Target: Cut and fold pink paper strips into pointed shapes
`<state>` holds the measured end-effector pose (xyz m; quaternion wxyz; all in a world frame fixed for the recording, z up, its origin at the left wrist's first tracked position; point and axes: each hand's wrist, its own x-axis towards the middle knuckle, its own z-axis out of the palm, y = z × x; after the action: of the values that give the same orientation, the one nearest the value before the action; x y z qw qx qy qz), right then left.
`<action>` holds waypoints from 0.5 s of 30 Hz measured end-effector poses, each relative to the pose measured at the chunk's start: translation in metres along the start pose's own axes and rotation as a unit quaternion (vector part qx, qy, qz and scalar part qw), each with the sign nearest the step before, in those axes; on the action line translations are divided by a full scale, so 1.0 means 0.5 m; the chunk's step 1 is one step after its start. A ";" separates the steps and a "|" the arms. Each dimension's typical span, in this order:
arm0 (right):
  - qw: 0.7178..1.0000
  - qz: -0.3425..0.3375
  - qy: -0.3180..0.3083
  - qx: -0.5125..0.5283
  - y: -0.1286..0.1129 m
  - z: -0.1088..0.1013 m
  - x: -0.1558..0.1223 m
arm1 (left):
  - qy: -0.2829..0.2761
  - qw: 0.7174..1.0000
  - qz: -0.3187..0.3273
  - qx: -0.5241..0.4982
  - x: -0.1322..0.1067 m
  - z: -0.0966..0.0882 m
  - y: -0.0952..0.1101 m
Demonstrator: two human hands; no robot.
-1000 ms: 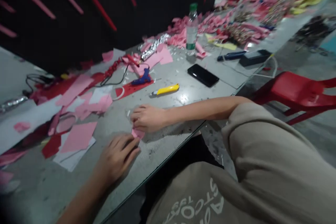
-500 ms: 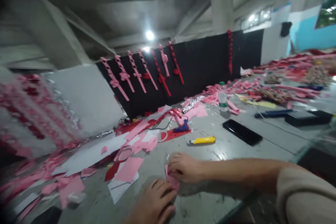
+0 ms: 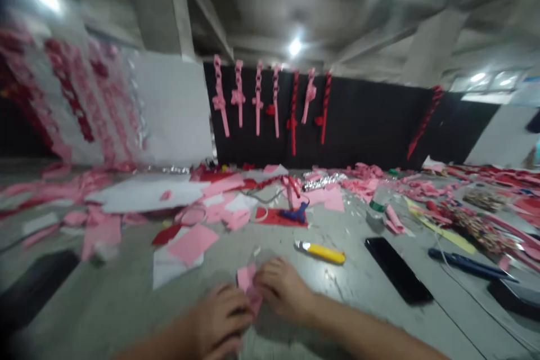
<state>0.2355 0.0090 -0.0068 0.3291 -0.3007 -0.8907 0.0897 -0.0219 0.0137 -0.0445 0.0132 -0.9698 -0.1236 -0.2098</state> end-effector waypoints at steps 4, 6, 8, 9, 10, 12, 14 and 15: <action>0.999 -0.029 -0.037 0.011 -0.010 -0.034 0.046 | 0.021 0.998 -0.029 -0.055 0.036 -0.135 0.003; 0.999 -0.012 -0.041 0.011 -0.016 -0.034 0.056 | 0.029 0.997 -0.052 -0.049 0.041 -0.159 -0.010; 0.999 0.000 -0.039 0.011 -0.024 -0.026 0.043 | 0.028 0.994 -0.080 -0.066 0.038 -0.156 -0.005; 0.999 0.003 -0.045 0.010 -0.025 -0.020 0.032 | 0.038 0.994 -0.091 -0.057 0.036 -0.147 0.003; 0.999 -0.001 -0.039 0.011 -0.022 -0.013 0.020 | 0.042 0.994 -0.094 -0.037 0.035 -0.136 0.013; 0.998 -0.056 -0.014 -0.007 -0.006 0.002 0.010 | 0.049 0.994 -0.099 0.009 0.038 -0.108 0.024; 0.982 -0.164 -0.007 -0.090 0.016 0.002 0.029 | 0.058 0.990 -0.127 0.021 0.048 -0.088 0.006; 0.977 -0.170 0.006 -0.128 0.025 -0.008 0.046 | 0.054 0.990 -0.123 0.041 0.058 -0.087 -0.014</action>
<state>0.2302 0.0324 0.0039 0.3040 -0.1852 -0.9307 -0.0843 -0.0158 0.0237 0.0069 0.0340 -0.9332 -0.2491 -0.2566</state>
